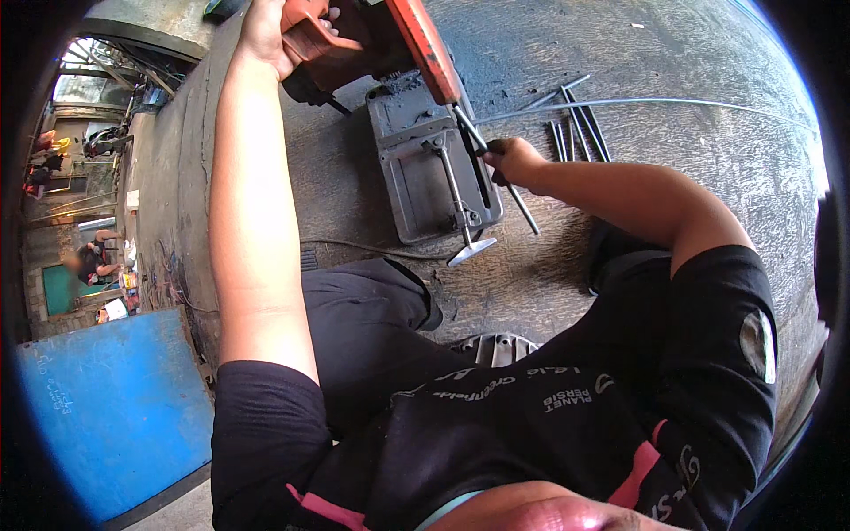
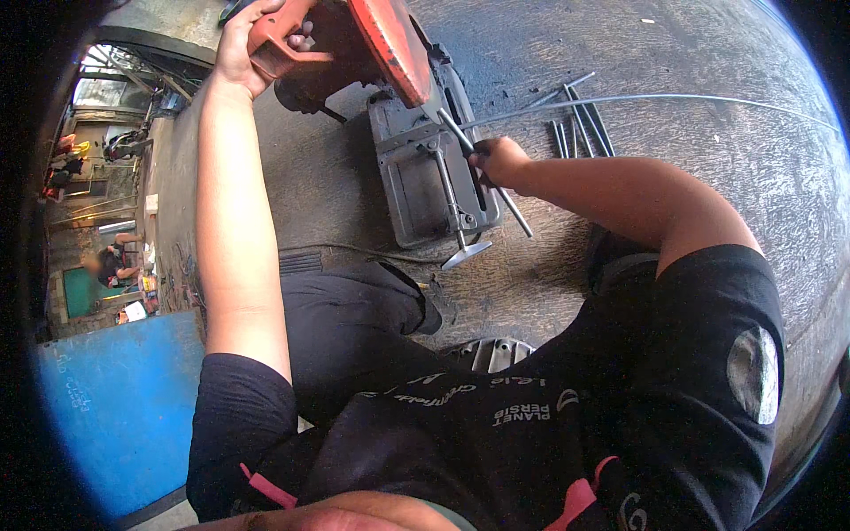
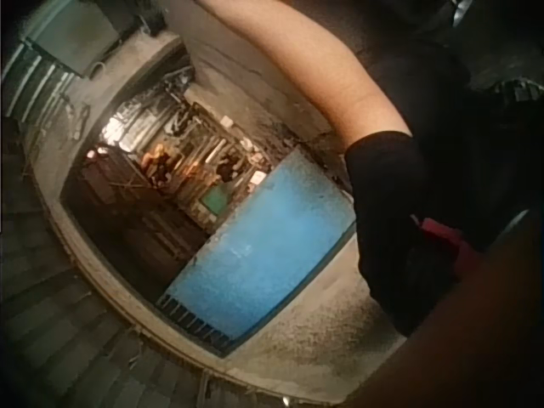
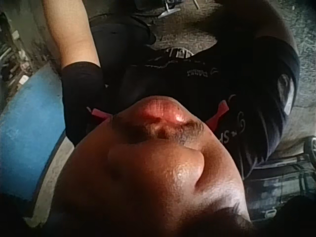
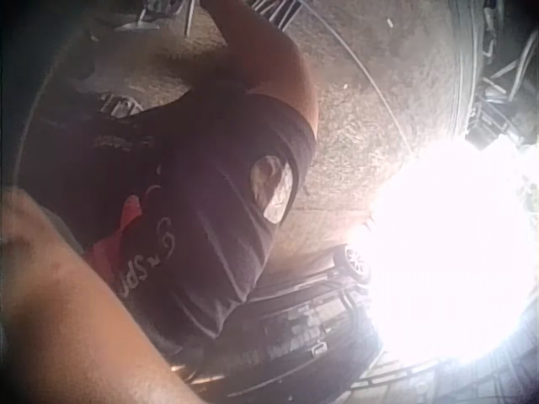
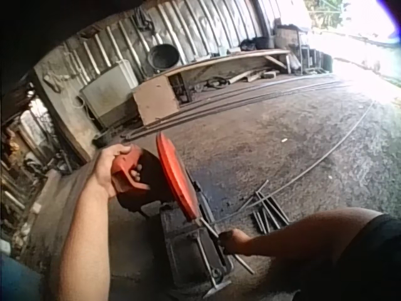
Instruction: Cutting a metal pipe into smaller segments using a chop saw.
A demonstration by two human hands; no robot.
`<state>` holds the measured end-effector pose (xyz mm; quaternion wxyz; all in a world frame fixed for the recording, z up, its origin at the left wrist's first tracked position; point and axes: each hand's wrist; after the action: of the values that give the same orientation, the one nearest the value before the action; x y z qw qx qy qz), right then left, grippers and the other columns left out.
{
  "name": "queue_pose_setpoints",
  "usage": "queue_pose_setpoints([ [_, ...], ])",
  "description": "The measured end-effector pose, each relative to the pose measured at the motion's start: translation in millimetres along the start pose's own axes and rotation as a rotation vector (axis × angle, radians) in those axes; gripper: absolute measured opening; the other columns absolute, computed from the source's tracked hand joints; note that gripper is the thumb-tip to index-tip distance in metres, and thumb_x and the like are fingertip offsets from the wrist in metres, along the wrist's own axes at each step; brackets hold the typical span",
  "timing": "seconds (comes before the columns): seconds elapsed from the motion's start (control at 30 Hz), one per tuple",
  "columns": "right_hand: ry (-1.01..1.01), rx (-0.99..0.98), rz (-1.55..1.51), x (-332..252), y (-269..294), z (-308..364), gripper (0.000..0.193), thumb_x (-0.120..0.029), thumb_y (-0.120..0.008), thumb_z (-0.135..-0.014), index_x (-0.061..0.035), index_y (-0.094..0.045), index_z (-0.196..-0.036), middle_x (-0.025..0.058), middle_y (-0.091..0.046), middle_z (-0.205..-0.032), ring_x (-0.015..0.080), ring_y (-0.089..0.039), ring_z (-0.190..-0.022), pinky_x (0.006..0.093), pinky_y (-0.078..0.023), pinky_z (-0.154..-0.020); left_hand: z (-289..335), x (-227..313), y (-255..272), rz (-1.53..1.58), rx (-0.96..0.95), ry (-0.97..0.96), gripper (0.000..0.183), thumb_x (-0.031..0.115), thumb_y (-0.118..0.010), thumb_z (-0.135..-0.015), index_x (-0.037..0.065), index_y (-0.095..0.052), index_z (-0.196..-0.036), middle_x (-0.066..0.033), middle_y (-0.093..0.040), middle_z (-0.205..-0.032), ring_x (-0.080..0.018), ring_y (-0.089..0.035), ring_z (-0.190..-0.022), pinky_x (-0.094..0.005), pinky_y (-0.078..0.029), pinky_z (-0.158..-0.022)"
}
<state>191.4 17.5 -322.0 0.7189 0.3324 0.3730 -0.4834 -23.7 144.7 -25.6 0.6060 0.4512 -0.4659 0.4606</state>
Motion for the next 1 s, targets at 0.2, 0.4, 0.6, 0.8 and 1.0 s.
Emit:
queue_pose_setpoints([
  [0.2, 0.035, 0.036, -0.194, 4.6, 8.2, -11.9, 0.018, -0.012, -0.057, -0.094, -0.0018, -0.053, -0.109, 0.0086, -0.062, -0.083, 0.0162, -0.064, -0.066, 0.0290, -0.054, -0.058, -3.7, -1.5, 2.3, -0.007, -0.034, -0.017, 0.036, 0.032, -0.050, -0.084, 0.001, -0.058, -0.102, -0.0093, -0.059, -0.074, -0.0197, -0.058, -0.060, -0.0351, -0.051, -0.058],
  [0.4, 0.077, 0.070, -0.028, 6.1, 6.1, -9.2, 0.021, -0.016, -0.062, -0.092, -0.0007, -0.055, -0.105, 0.0080, -0.064, -0.081, 0.0153, -0.063, -0.064, 0.0305, -0.053, -0.053, -7.0, -1.5, 4.6, 0.017, -0.065, 0.004, 0.036, 0.032, -0.050, -0.084, 0.001, -0.057, -0.103, -0.0095, -0.059, -0.073, -0.0196, -0.058, -0.059, -0.0341, -0.051, -0.057],
  [0.6, 0.022, 0.012, -0.110, 3.3, 9.0, -5.0, 0.021, -0.019, -0.057, -0.095, 0.0004, -0.059, -0.102, 0.0067, -0.063, -0.082, 0.0141, -0.061, -0.063, 0.0293, -0.052, -0.054, -0.2, 0.5, -3.5, -0.006, -0.003, 0.004, 0.040, 0.032, -0.049, -0.085, -0.001, -0.056, -0.106, -0.0095, -0.058, -0.073, -0.0197, -0.058, -0.059, -0.0354, -0.052, -0.058],
  [0.8, -0.046, -0.128, -0.287, 4.3, 10.5, -5.8, 0.020, -0.019, -0.050, -0.099, -0.0023, -0.060, -0.104, 0.0053, -0.060, -0.083, 0.0151, -0.059, -0.066, 0.0294, -0.050, -0.057, 2.3, 2.8, -5.5, -0.005, 0.014, 0.015, 0.040, 0.031, -0.048, -0.085, -0.002, -0.056, -0.106, -0.0094, -0.057, -0.073, -0.0199, -0.058, -0.060, -0.0354, -0.051, -0.058],
  [1.0, -0.099, -0.098, -0.362, -1.5, 7.3, -4.3, 0.018, -0.021, -0.050, -0.099, -0.0043, -0.055, -0.104, 0.0054, -0.056, -0.081, 0.0157, -0.056, -0.065, 0.0301, -0.046, -0.054, 0.6, 1.8, -2.7, -0.031, 0.021, 0.003, 0.040, 0.031, -0.048, -0.085, -0.002, -0.056, -0.106, -0.0097, -0.058, -0.073, -0.0197, -0.058, -0.060, -0.0343, -0.051, -0.057],
])
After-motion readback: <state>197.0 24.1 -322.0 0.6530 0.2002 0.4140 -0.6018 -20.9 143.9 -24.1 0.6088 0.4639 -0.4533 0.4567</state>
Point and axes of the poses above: each hand's wrist, its own z-axis away from the middle knuckle, its own y-axis out of the back of the hand, x = y × z
